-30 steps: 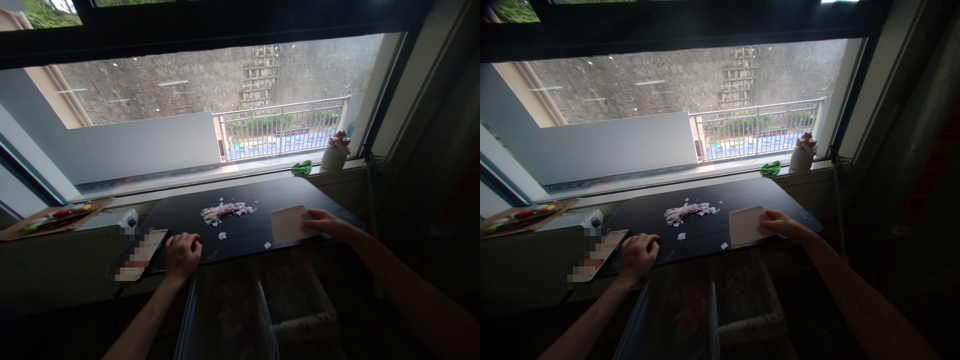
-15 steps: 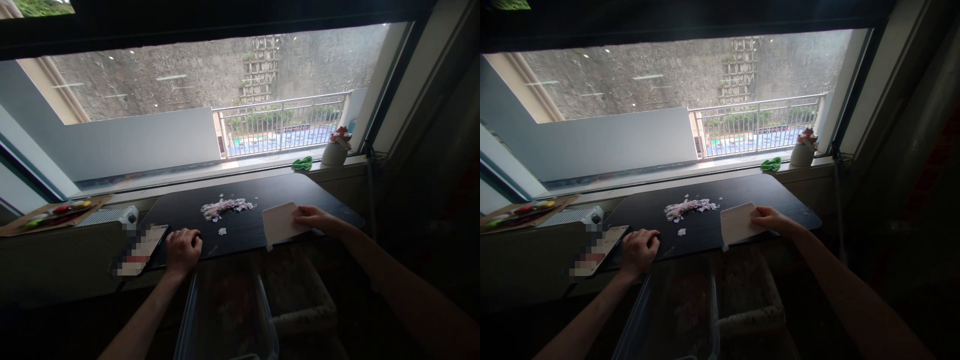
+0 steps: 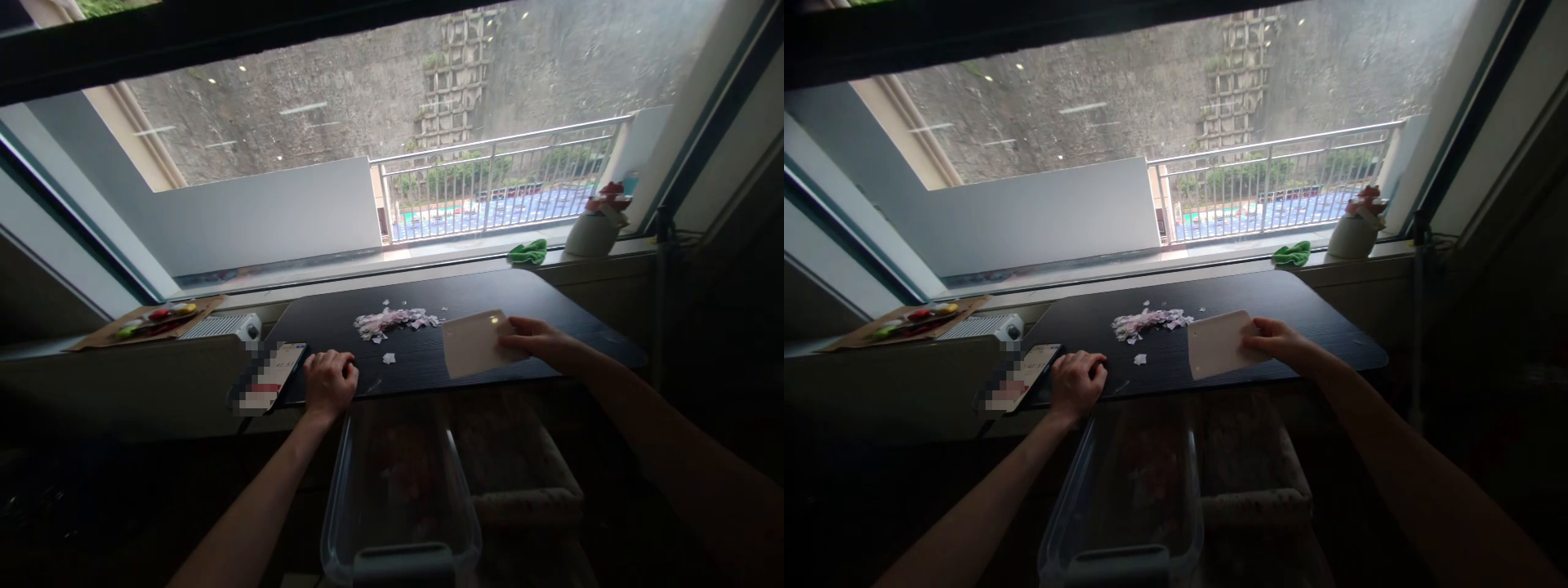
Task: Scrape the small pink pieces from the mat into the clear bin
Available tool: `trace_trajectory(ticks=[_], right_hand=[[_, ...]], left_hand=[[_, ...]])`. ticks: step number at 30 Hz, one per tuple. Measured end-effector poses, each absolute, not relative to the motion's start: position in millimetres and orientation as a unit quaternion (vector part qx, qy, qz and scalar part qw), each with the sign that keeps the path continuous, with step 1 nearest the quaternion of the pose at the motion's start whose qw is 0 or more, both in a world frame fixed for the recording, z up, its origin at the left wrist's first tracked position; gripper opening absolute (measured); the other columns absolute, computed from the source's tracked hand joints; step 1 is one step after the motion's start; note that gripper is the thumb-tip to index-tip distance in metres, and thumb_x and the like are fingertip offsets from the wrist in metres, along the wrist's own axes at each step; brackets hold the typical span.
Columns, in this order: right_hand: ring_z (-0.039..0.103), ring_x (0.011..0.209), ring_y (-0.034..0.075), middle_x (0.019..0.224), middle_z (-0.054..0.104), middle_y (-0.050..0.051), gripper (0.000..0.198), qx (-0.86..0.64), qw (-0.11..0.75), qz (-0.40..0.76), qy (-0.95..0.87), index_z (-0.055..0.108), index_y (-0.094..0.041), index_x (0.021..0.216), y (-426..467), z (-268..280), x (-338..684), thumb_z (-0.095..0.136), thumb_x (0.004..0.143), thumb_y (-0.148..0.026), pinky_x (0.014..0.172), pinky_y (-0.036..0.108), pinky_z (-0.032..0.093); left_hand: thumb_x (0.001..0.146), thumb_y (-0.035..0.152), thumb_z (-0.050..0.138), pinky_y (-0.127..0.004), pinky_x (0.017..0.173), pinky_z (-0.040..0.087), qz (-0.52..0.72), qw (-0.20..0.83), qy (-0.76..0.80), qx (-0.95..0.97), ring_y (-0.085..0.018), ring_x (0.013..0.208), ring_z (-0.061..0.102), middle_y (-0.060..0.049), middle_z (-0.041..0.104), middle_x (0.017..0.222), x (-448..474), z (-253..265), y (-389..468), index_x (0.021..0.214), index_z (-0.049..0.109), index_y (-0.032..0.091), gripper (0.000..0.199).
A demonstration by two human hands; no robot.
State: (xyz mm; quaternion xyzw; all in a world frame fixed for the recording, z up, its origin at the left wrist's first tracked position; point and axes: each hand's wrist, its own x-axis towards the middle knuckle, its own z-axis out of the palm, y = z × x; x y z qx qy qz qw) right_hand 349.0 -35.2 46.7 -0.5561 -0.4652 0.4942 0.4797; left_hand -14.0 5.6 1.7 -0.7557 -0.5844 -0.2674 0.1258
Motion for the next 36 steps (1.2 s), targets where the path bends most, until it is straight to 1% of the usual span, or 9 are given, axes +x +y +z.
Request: trace_trajectory(ticks=[3,7,12,17,21,23,26,29,36], right_hand=[[0.066,0.066,0.013,0.077,0.072,0.001,0.022,-0.543,0.502,0.481,-0.472,0.067,-0.018,0.083,-26,51,322,0.072,0.063,-0.011,0.066,0.023,0.055],[0.062,0.061,0.011,0.071,0.068,-0.001,0.017,-0.551,0.513,0.434,-0.495,0.063,-0.017,0.08,-12,50,280,0.065,0.066,-0.009,0.059,0.022,0.051],[0.06,0.062,0.011,0.069,0.064,-0.002,0.016,-0.549,0.485,0.396,-0.553,0.06,-0.017,0.081,-1,42,251,0.062,0.067,-0.011,0.056,0.021,0.048],[0.061,0.065,0.013,0.074,0.066,0.001,0.014,-0.552,0.477,0.363,-0.579,0.059,-0.017,0.083,-7,48,250,0.061,0.069,-0.017,0.058,0.023,0.049],[0.062,0.063,0.014,0.07,0.066,0.001,0.009,-0.594,0.457,0.318,-0.581,0.059,-0.018,0.078,-18,60,257,0.061,0.069,-0.017,0.058,0.024,0.049],[0.062,0.063,0.015,0.069,0.067,0.001,0.01,-0.604,0.463,0.298,-0.576,0.059,-0.019,0.079,-21,62,259,0.063,0.069,-0.019,0.057,0.025,0.049],[0.064,0.065,0.016,0.072,0.068,0.001,0.012,-0.582,0.482,0.315,-0.573,0.06,-0.019,0.081,-22,58,257,0.063,0.07,-0.021,0.061,0.026,0.051],[0.067,0.071,0.017,0.075,0.069,0.002,0.014,-0.541,0.478,0.354,-0.595,0.06,-0.019,0.084,-18,48,253,0.063,0.071,-0.022,0.065,0.028,0.053],[0.066,0.07,0.019,0.077,0.069,0.003,0.015,-0.575,0.47,0.299,-0.599,0.06,-0.021,0.086,-14,39,259,0.062,0.073,-0.028,0.066,0.031,0.052]], left_hand=[[0.08,0.023,0.047,-0.045,0.095,0.036,-0.263,0.126,-0.59,-0.753,-0.025,0.09,0.059,-0.006,0.068,0.086,-13,2,5,0.087,0.069,0.021,0.023],[0.08,0.023,0.047,-0.046,0.096,0.036,-0.264,0.12,-0.592,-0.752,-0.026,0.091,0.058,-0.007,0.067,0.087,-13,2,5,0.088,0.069,0.021,0.023],[0.08,0.022,0.047,-0.046,0.097,0.035,-0.266,0.106,-0.593,-0.752,-0.025,0.092,0.058,-0.007,0.067,0.088,-12,2,4,0.088,0.069,0.021,0.023],[0.079,0.021,0.048,-0.046,0.099,0.033,-0.268,0.097,-0.599,-0.748,-0.025,0.093,0.057,-0.007,0.067,0.088,-10,2,4,0.088,0.069,0.021,0.023],[0.079,0.021,0.049,-0.045,0.1,0.032,-0.269,0.096,-0.601,-0.746,-0.024,0.093,0.056,-0.006,0.066,0.089,-9,1,4,0.087,0.068,0.022,0.02],[0.08,0.021,0.05,-0.045,0.1,0.032,-0.27,0.094,-0.6,-0.747,-0.023,0.092,0.056,-0.005,0.066,0.089,-9,0,4,0.086,0.068,0.023,0.019],[0.08,0.021,0.05,-0.045,0.101,0.031,-0.273,0.094,-0.598,-0.747,-0.023,0.092,0.056,-0.005,0.066,0.089,-9,0,4,0.086,0.067,0.023,0.018],[0.08,0.021,0.05,-0.045,0.101,0.032,-0.276,0.096,-0.598,-0.747,-0.023,0.092,0.057,-0.005,0.066,0.089,-9,-1,5,0.086,0.067,0.023,0.018],[0.08,0.02,0.051,-0.046,0.102,0.031,-0.287,0.09,-0.595,-0.745,-0.023,0.092,0.057,-0.005,0.066,0.089,-9,-3,5,0.086,0.067,0.023,0.017]])
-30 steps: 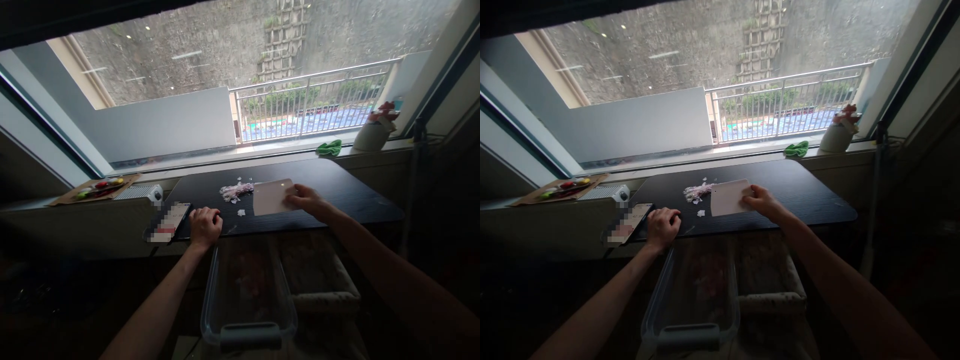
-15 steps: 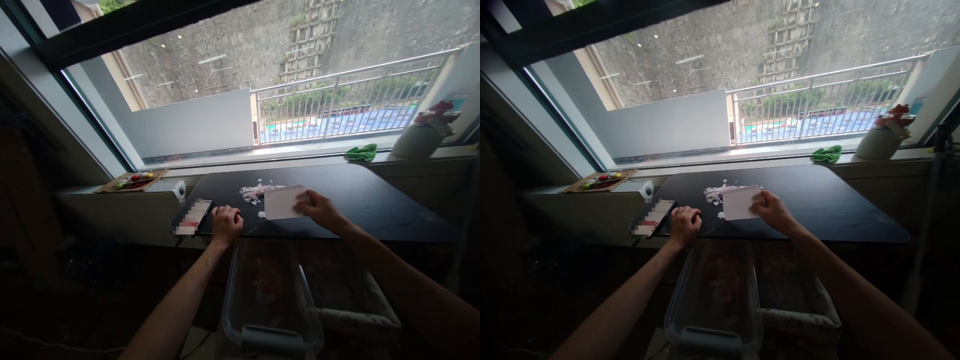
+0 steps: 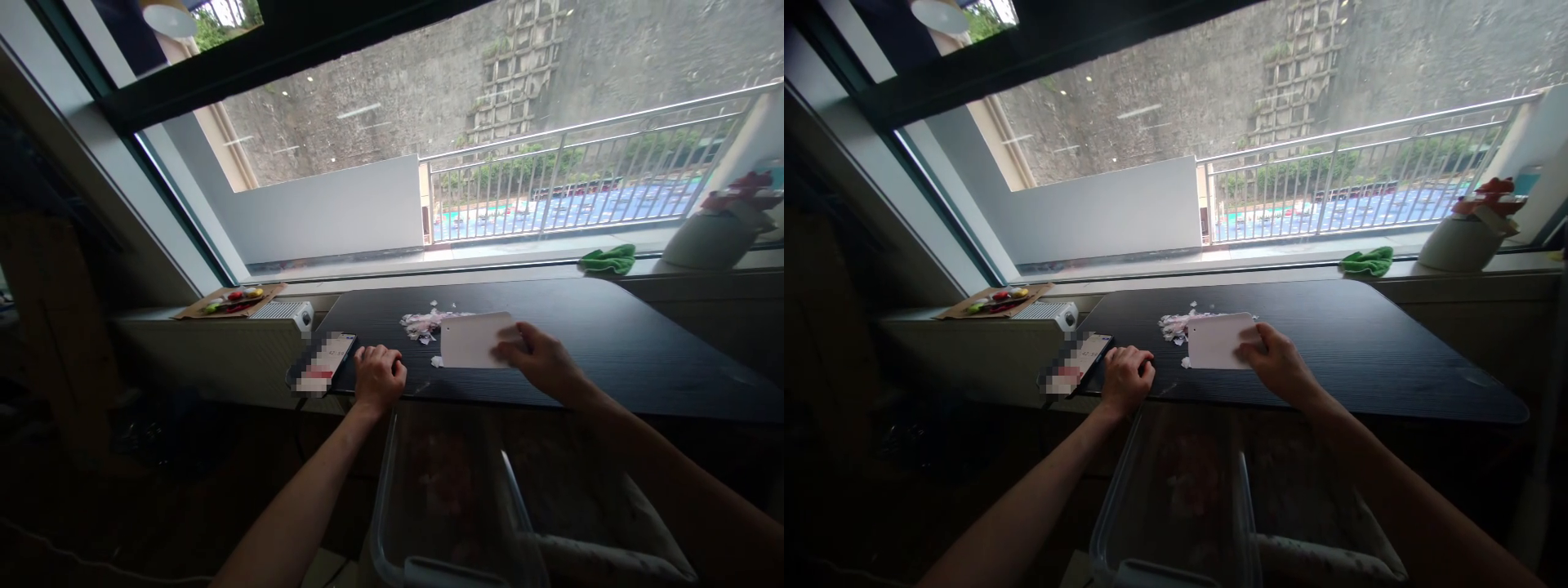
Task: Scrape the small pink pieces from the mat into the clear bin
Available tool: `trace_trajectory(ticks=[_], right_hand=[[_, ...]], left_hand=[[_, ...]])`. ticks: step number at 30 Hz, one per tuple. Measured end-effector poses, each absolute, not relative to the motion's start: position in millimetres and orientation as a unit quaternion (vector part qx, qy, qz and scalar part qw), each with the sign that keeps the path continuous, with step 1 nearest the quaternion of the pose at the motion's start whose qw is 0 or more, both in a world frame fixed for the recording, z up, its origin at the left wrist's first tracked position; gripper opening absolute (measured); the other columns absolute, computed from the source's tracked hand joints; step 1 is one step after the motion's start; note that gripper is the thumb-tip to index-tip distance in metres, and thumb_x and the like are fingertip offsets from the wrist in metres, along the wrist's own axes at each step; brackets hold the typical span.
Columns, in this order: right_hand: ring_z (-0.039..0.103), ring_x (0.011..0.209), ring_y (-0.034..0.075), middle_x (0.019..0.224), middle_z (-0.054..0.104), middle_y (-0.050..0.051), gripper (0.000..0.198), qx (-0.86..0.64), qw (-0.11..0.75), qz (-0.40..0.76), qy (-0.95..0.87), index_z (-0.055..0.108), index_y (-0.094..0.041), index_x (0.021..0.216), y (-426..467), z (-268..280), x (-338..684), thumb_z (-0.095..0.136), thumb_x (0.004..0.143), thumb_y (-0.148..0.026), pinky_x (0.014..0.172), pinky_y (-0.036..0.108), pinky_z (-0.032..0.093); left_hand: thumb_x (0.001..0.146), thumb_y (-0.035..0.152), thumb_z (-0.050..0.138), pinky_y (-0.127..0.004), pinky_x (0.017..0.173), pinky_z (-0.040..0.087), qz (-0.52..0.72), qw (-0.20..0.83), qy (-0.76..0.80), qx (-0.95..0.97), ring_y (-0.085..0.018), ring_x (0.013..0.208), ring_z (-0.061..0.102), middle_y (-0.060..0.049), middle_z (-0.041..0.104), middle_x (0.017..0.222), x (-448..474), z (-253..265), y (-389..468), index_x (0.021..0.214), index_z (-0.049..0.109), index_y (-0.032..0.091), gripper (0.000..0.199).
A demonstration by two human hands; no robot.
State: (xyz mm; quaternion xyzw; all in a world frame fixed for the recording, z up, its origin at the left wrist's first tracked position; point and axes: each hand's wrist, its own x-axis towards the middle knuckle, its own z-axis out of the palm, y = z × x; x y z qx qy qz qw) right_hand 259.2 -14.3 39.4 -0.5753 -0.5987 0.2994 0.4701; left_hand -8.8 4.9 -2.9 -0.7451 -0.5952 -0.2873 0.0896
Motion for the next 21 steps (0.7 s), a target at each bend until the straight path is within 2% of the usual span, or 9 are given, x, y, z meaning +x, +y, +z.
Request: trace_trajectory(ticks=[5,10,17,21], right_hand=[[0.066,0.071,0.019,0.08,0.069,0.004,0.018,-0.562,0.488,0.302,-0.595,0.06,-0.02,0.089,-10,42,255,0.061,0.073,-0.03,0.064,0.031,0.052],[0.064,0.069,0.019,0.077,0.069,0.004,0.018,-0.634,0.425,0.22,-0.607,0.063,-0.02,0.088,-17,51,260,0.061,0.071,-0.028,0.06,0.029,0.048],[0.062,0.068,0.018,0.077,0.069,0.004,0.018,-0.624,0.425,0.217,-0.619,0.062,-0.019,0.088,-21,56,261,0.061,0.073,-0.028,0.059,0.027,0.047],[0.06,0.067,0.018,0.074,0.067,0.003,0.015,-0.667,0.404,0.177,-0.601,0.062,-0.02,0.084,-22,60,265,0.062,0.071,-0.026,0.057,0.027,0.044]], left_hand=[[0.08,0.02,0.05,-0.046,0.102,0.03,-0.286,0.092,-0.595,-0.746,-0.023,0.092,0.056,-0.005,0.066,0.089,-9,-3,5,0.085,0.067,0.022,0.018],[0.08,0.02,0.05,-0.046,0.102,0.03,-0.284,0.092,-0.595,-0.746,-0.023,0.092,0.056,-0.004,0.066,0.089,-8,-2,4,0.085,0.067,0.023,0.018],[0.08,0.021,0.049,-0.047,0.103,0.03,-0.274,0.087,-0.6,-0.747,-0.024,0.093,0.057,-0.005,0.067,0.09,-9,-1,3,0.086,0.067,0.023,0.02],[0.08,0.022,0.05,-0.048,0.102,0.031,-0.258,0.066,-0.619,-0.739,-0.025,0.097,0.056,-0.006,0.067,0.093,-8,5,4,0.09,0.068,0.023,0.021]])
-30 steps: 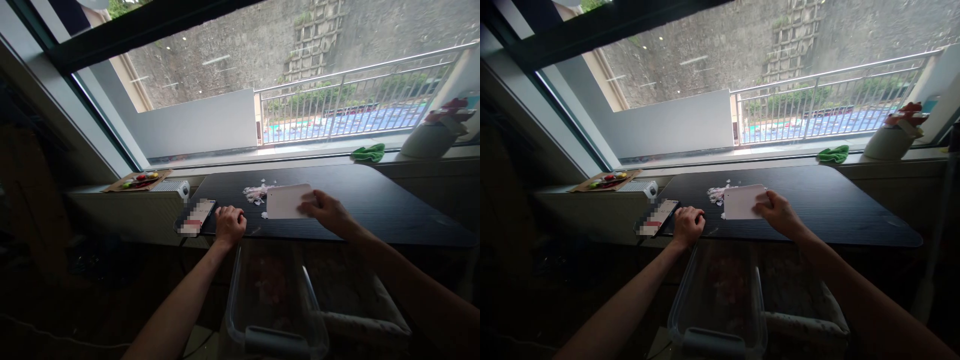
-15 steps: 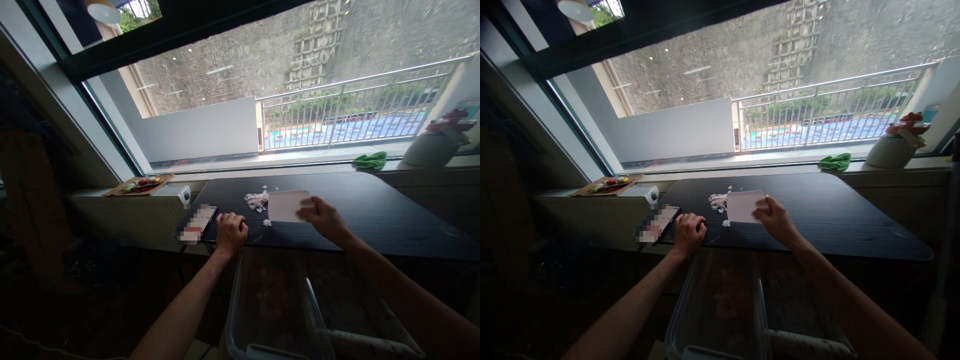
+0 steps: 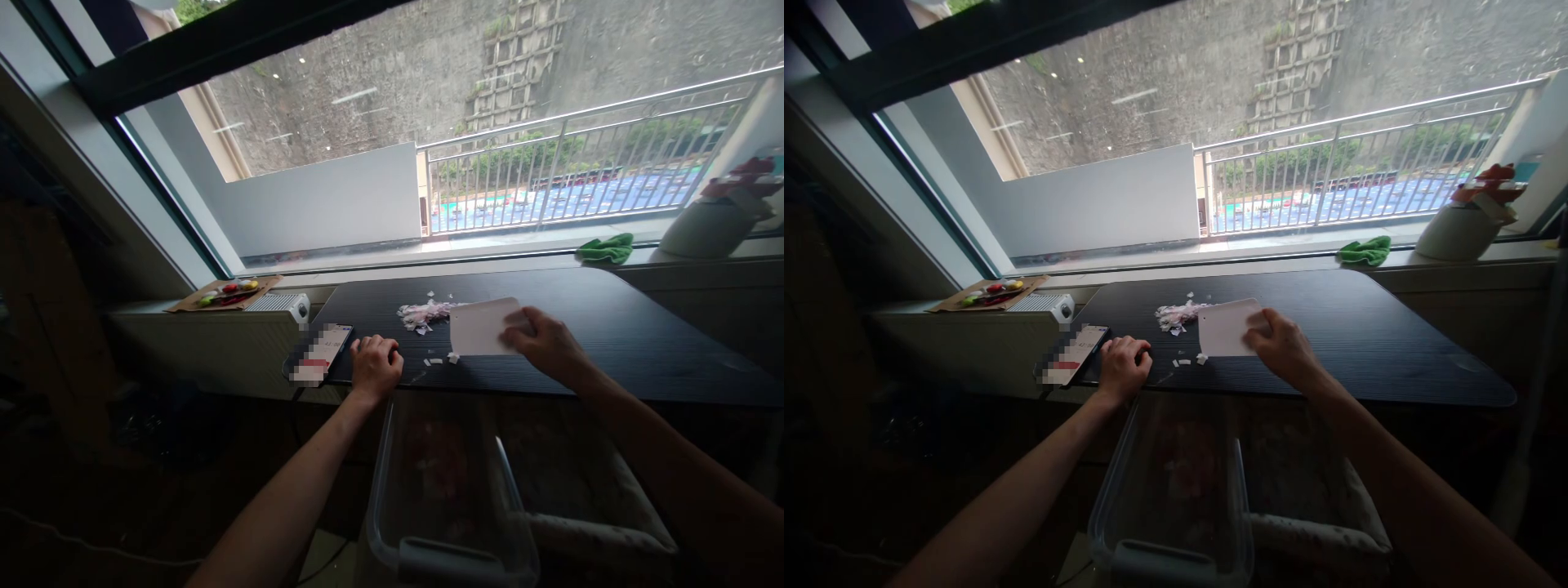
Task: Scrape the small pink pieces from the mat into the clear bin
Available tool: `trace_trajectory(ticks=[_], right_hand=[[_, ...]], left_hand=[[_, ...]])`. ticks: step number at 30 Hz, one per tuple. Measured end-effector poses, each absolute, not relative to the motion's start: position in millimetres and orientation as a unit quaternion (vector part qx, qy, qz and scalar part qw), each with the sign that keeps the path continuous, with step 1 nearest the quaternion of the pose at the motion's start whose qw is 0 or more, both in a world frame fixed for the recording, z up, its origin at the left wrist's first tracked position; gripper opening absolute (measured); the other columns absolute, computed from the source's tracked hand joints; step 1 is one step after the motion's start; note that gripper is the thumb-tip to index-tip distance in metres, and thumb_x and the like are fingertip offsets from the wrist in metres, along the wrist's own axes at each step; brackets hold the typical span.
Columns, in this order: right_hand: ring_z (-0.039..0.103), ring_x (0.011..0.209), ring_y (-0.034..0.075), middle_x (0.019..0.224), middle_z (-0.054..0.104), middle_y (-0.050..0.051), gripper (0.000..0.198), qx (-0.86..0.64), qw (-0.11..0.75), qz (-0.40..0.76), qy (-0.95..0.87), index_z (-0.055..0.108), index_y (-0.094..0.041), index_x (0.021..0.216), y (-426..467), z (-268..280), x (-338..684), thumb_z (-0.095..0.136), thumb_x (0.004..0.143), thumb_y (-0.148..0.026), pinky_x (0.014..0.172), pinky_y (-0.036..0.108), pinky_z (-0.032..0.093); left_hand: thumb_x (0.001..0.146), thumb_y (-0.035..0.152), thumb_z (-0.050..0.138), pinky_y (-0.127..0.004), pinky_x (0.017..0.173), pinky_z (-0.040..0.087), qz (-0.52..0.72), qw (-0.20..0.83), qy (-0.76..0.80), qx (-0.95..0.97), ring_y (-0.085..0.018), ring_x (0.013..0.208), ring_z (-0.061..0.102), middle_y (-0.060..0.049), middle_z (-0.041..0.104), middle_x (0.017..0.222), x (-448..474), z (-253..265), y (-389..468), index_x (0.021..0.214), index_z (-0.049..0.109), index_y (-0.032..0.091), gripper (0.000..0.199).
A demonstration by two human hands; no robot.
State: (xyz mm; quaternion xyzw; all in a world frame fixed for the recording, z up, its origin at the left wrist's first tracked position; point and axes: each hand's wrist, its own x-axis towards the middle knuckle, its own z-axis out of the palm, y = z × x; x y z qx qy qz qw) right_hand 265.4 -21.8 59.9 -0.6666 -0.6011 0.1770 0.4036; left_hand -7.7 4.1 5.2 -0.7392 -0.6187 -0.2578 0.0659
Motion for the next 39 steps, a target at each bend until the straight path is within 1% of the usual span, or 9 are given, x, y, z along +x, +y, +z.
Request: trace_trajectory(ticks=[4,9,14,18,21,25,29,32,39], right_hand=[[0.059,0.065,0.018,0.072,0.066,0.003,0.014,-0.661,0.425,0.198,-0.586,0.061,-0.021,0.082,-25,64,276,0.061,0.07,-0.028,0.057,0.027,0.044],[0.059,0.065,0.017,0.072,0.065,0.003,0.015,-0.671,0.422,0.189,-0.58,0.061,-0.02,0.083,-24,57,280,0.06,0.07,-0.029,0.057,0.027,0.044],[0.058,0.062,0.016,0.07,0.065,0.002,0.016,-0.658,0.435,0.2,-0.581,0.063,-0.019,0.082,-22,50,280,0.061,0.069,-0.028,0.053,0.025,0.044],[0.06,0.063,0.016,0.072,0.066,0.003,0.017,-0.656,0.437,0.252,-0.561,0.064,-0.019,0.082,-22,46,291,0.061,0.067,-0.026,0.051,0.025,0.046],[0.06,0.062,0.016,0.072,0.066,0.003,0.018,-0.663,0.454,0.272,-0.53,0.065,-0.019,0.082,-24,46,297,0.061,0.066,-0.026,0.048,0.024,0.047],[0.06,0.061,0.016,0.071,0.065,0.002,0.019,-0.647,0.474,0.302,-0.515,0.064,-0.019,0.083,-26,46,297,0.062,0.065,-0.024,0.045,0.023,0.049],[0.058,0.057,0.015,0.067,0.062,0.002,0.016,-0.667,0.458,0.286,-0.512,0.063,-0.018,0.08,-27,48,303,0.061,0.064,-0.02,0.039,0.021,0.047],[0.059,0.059,0.016,0.073,0.065,0.004,0.019,-0.662,0.475,0.3,-0.495,0.063,-0.018,0.084,-29,49,311,0.062,0.065,-0.021,0.039,0.021,0.047],[0.06,0.059,0.015,0.074,0.066,0.004,0.017,-0.638,0.487,0.343,-0.489,0.062,-0.017,0.084,-27,46,311,0.06,0.067,-0.02,0.039,0.021,0.048]], left_hand=[[0.079,0.024,0.053,-0.051,0.1,0.032,-0.223,-0.01,-0.649,-0.727,-0.026,0.1,0.057,-0.006,0.068,0.092,1,19,6,0.087,0.07,0.023,0.019],[0.08,0.024,0.056,-0.05,0.105,0.03,-0.242,-0.091,-0.605,-0.753,-0.021,0.097,0.059,-0.002,0.068,0.092,23,24,1,0.09,0.07,0.024,0.018],[0.082,0.024,0.056,-0.057,0.109,0.022,-0.239,-0.072,-0.521,-0.817,-0.021,0.099,0.058,-0.002,0.066,0.093,38,20,-7,0.094,0.071,0.028,0.02],[0.084,0.025,0.055,-0.061,0.109,0.019,-0.203,-0.045,-0.481,-0.852,-0.021,0.099,0.057,-0.003,0.064,0.095,44,20,-12,0.096,0.071,0.028,0.021],[0.084,0.025,0.056,-0.061,0.11,0.018,-0.2,-0.029,-0.471,-0.859,-0.021,0.098,0.056,-0.003,0.064,0.096,47,21,-16,0.098,0.07,0.028,0.021],[0.084,0.026,0.055,-0.061,0.111,0.017,-0.192,-0.02,-0.444,-0.875,-0.022,0.101,0.055,-0.003,0.063,0.1,51,24,-21,0.11,0.066,0.029,0.028],[0.087,0.028,0.053,-0.062,0.111,0.016,-0.169,-0.001,-0.429,-0.887,-0.022,0.1,0.054,-0.004,0.061,0.098,52,25,-24,0.106,0.068,0.03,0.025],[0.086,0.027,0.053,-0.061,0.111,0.017,-0.175,0.003,-0.426,-0.888,-0.022,0.099,0.054,-0.003,0.061,0.096,52,23,-26,0.105,0.069,0.03,0.024],[0.084,0.026,0.056,-0.058,0.113,0.015,-0.196,-0.02,-0.4,-0.895,-0.021,0.103,0.055,-0.003,0.065,0.1,53,29,-24,0.109,0.066,0.029,0.028]])
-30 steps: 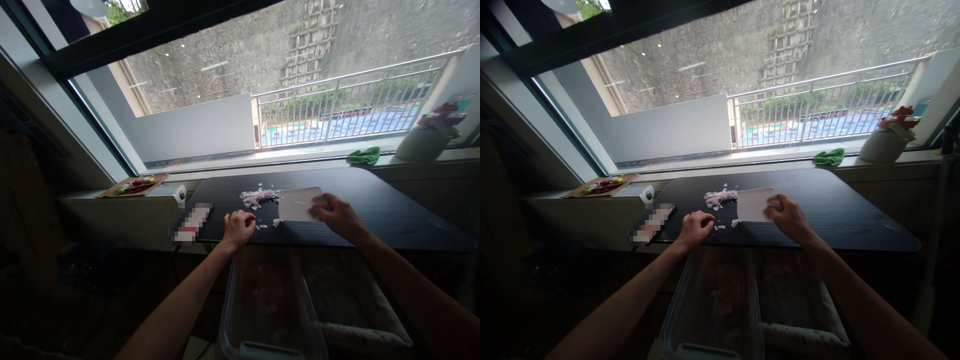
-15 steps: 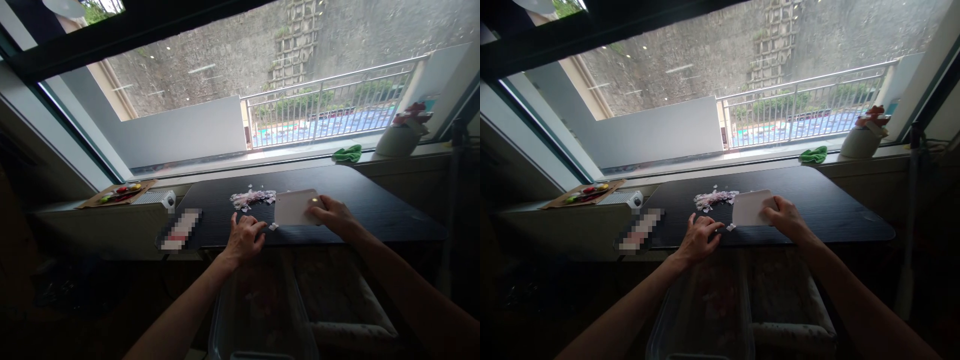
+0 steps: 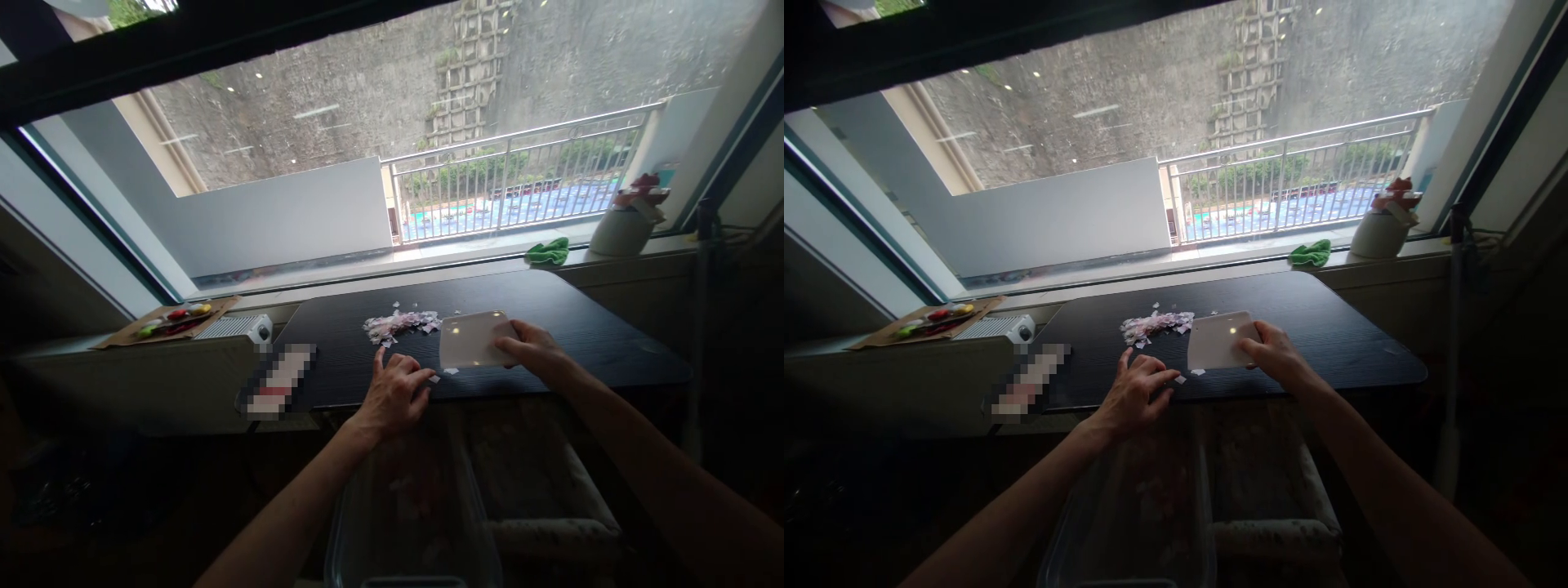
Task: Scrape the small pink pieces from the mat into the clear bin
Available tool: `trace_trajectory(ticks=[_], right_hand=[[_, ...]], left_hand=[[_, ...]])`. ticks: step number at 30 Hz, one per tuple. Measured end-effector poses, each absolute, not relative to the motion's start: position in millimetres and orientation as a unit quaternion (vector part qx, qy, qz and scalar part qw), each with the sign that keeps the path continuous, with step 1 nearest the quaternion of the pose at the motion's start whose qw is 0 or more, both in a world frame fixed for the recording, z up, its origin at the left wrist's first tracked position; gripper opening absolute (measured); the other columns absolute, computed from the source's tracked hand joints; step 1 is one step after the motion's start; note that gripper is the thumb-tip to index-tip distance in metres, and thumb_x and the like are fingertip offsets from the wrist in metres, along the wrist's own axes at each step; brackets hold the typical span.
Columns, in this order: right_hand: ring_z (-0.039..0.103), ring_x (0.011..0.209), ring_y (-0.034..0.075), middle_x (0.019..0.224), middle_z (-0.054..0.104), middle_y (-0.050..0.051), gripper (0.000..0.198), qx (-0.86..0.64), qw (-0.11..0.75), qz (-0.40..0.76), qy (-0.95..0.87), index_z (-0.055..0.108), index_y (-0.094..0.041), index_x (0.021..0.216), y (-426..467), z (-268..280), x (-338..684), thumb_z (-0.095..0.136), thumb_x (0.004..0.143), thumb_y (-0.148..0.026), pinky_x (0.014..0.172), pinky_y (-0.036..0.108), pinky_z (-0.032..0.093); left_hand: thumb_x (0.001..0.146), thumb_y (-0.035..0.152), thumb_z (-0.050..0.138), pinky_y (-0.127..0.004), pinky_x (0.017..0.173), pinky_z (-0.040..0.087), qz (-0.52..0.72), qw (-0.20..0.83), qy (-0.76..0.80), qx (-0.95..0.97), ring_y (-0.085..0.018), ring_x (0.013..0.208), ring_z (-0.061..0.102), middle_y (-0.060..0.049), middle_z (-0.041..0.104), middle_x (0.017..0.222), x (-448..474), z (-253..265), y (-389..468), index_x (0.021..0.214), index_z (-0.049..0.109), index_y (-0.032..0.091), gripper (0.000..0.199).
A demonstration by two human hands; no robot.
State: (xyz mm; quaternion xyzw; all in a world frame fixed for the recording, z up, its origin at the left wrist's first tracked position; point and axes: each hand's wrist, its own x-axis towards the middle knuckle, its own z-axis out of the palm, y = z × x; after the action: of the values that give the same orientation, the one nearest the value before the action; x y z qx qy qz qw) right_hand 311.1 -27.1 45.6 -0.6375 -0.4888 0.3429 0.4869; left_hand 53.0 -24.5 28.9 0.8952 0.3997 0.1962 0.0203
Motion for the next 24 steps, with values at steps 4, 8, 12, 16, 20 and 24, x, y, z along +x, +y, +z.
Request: trace_trajectory(ticks=[4,8,12,16,20,24], right_hand=[[0.059,0.058,0.014,0.073,0.065,0.003,0.018,-0.629,0.492,0.344,-0.495,0.063,-0.017,0.086,-27,44,306,0.061,0.067,-0.019,0.038,0.02,0.047],[0.059,0.058,0.014,0.071,0.065,0.002,0.019,-0.588,0.495,0.404,-0.496,0.063,-0.016,0.085,-27,45,292,0.063,0.066,-0.018,0.04,0.021,0.048],[0.061,0.06,0.015,0.071,0.066,0.002,0.016,-0.624,0.468,0.388,-0.49,0.064,-0.016,0.08,-28,43,302,0.063,0.064,-0.017,0.043,0.022,0.049],[0.061,0.056,0.016,0.065,0.066,0.002,0.012,-0.677,0.454,0.367,-0.449,0.065,-0.016,0.076,-34,48,340,0.063,0.064,-0.015,0.04,0.022,0.047],[0.062,0.058,0.017,0.071,0.07,0.004,0.018,-0.648,0.492,0.38,-0.44,0.067,-0.017,0.08,-33,53,360,0.067,0.063,-0.017,0.041,0.024,0.048],[0.064,0.062,0.015,0.074,0.072,0.003,0.015,-0.653,0.503,0.354,-0.443,0.067,-0.018,0.078,-24,47,361,0.067,0.064,-0.014,0.051,0.022,0.051]], left_hand=[[0.083,0.025,0.054,-0.055,0.111,0.02,0.252,0.002,0.474,0.843,-0.022,0.102,0.057,-0.002,0.067,0.099,32,32,-4,0.103,0.067,0.028,0.025],[0.081,0.023,0.051,-0.053,0.107,0.027,0.29,-0.013,0.549,0.784,-0.022,0.097,0.06,-0.003,0.069,0.092,6,19,14,0.093,0.069,0.025,0.021],[0.08,0.026,0.051,-0.049,0.102,0.033,0.333,-0.01,0.567,0.754,-0.023,0.096,0.061,-0.003,0.071,0.091,-4,6,18,0.087,0.069,0.024,0.019],[0.079,0.026,0.051,-0.045,0.098,0.037,0.355,-0.016,0.576,0.736,-0.024,0.094,0.061,-0.004,0.071,0.089,-3,3,17,0.085,0.069,0.023,0.02],[0.078,0.026,0.052,-0.048,0.102,0.033,0.343,-0.038,0.566,0.748,-0.025,0.096,0.06,-0.004,0.071,0.087,0,4,15,0.083,0.069,0.023,0.018],[0.078,0.026,0.05,-0.05,0.104,0.029,0.341,-0.047,0.552,0.759,-0.025,0.096,0.06,-0.005,0.071,0.087,-1,2,14,0.083,0.068,0.022,0.018]])
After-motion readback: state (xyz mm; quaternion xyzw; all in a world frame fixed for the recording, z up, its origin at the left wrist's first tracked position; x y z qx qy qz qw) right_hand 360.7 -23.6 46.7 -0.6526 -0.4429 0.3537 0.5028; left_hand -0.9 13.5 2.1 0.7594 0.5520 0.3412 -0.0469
